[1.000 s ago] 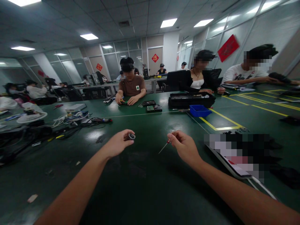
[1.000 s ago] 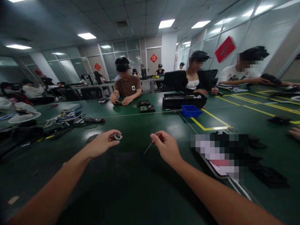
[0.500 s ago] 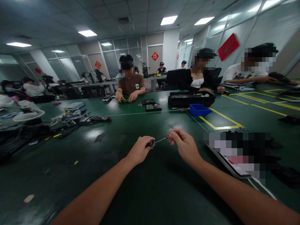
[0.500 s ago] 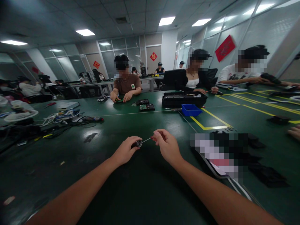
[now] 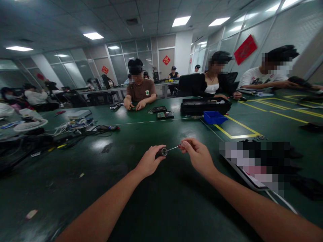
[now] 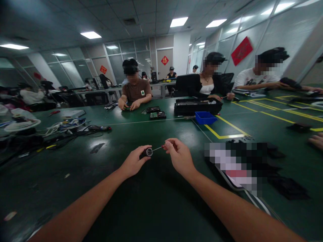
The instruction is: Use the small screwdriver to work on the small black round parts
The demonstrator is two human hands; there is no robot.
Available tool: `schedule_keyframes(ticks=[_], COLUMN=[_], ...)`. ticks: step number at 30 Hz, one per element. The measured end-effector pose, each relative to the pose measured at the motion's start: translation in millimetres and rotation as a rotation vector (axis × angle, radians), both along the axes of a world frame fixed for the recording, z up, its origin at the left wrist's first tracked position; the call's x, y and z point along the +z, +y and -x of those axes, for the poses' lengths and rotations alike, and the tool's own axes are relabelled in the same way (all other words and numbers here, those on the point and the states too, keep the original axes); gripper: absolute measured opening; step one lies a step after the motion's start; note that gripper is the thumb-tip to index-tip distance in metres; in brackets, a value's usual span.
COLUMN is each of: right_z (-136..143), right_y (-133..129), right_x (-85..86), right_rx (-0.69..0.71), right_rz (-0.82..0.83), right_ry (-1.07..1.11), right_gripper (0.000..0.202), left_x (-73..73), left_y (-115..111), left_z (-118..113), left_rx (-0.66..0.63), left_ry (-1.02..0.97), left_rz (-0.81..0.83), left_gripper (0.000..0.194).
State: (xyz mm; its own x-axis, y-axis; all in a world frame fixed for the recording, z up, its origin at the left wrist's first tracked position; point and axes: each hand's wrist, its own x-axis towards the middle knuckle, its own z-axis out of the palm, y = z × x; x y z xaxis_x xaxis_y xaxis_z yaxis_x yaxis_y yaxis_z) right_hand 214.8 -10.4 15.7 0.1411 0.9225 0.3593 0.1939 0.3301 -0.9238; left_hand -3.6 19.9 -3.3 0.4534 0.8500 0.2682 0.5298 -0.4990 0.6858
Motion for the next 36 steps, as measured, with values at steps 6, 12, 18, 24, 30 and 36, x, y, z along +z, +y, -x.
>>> schedule_keyframes(ticks=[6,12,18,24,30,36], right_z=[-1.7,-1.6,-2.1,-4.4,-1.0,-2.4], right_y=[1.2,1.3,-0.4,-7.3,-5.0,-3.1], right_x=[0.2,2.7,4.1,10.6,6.7,3.7], right_rx=[-0.003,0.01,-0.002,-0.01,0.075,0.078], right_rz=[0.027,0.045,0.063,0.104,0.079,0.124], right_ry=[0.004,0.019,-0.029,-0.177,-0.074,-0.171], right_gripper=[0.029,0.031,0.033,0.035,0.022,0.035], left_x=[0.2,-1.0,0.8,-1.6,-0.1,2.9], left_y=[0.2,0.1,-1.1,0.4,-0.2,-2.1], left_z=[0.7,0.5,0.7,2.4,0.1,-0.4], left_rx=[-0.009,0.01,0.013,0.009,0.018,0.013], left_ry=[-0.014,-0.01,-0.006,0.042,0.099,0.098], left_rz=[0.008,0.004,0.005,-0.028,-0.042,-0.035], left_gripper=[0.04,0.04,0.039,0.041,0.042,0.041])
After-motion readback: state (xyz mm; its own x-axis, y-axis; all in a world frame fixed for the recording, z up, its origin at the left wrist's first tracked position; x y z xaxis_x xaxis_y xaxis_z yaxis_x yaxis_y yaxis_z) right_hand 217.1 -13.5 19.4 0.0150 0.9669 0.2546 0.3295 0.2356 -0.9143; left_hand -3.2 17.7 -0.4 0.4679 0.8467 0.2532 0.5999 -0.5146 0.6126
